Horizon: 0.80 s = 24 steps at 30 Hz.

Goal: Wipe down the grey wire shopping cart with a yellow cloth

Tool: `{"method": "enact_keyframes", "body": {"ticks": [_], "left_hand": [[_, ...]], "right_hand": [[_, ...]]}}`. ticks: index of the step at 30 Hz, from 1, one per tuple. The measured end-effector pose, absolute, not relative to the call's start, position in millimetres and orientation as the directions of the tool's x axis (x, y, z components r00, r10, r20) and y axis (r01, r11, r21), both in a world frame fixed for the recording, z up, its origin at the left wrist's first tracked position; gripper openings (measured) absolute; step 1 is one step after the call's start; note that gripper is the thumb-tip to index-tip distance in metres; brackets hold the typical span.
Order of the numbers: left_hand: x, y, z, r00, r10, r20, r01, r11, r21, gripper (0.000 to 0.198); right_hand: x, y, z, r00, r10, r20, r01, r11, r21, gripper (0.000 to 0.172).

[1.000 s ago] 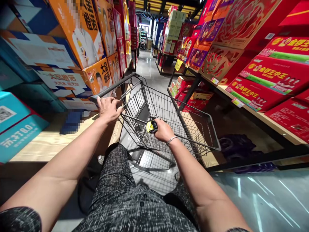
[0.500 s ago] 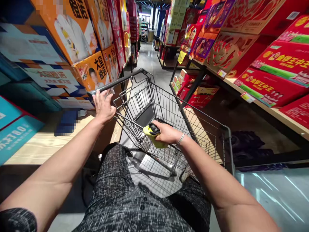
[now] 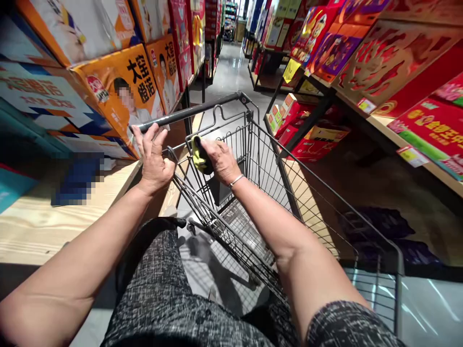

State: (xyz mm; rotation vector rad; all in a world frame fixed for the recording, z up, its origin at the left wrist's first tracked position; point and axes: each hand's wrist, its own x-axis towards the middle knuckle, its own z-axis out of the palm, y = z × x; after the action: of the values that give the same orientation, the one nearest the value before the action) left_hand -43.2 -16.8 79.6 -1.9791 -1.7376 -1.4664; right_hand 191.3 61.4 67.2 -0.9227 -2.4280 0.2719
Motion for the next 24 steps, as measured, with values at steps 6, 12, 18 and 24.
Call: {"method": "enact_keyframes", "body": {"ticks": [6,12,18,24], "left_hand": [[-38.3,15.6,79.5,-0.092,0.672,0.735,0.795,-0.395,0.460,0.083],[-37.3,49.8,79.2,-0.061,0.669,0.741,0.779,-0.432,0.454,0.080],[-41.5,74.3,76.4,-0.022,0.695,0.719,0.773,-0.444,0.453,0.081],[-51.5,100.6,72.6,0.033,0.710,0.704,0.738,-0.492,0.462,0.089]], "right_hand": [[211.7,70.5,-10.7,-0.614,0.573,0.544,0.507,0.814,-0.284,0.044],[230.9,85.7,-34.8,-0.600,0.619,0.506,0.539,0.781,-0.317,0.051],[221.1,89.5,-31.9,-0.547,0.695,0.467,0.633,0.708,-0.313,0.045],[227.3,82.8,-38.4,-0.483,0.764,0.428,0.738,0.618,-0.271,0.047]]}}
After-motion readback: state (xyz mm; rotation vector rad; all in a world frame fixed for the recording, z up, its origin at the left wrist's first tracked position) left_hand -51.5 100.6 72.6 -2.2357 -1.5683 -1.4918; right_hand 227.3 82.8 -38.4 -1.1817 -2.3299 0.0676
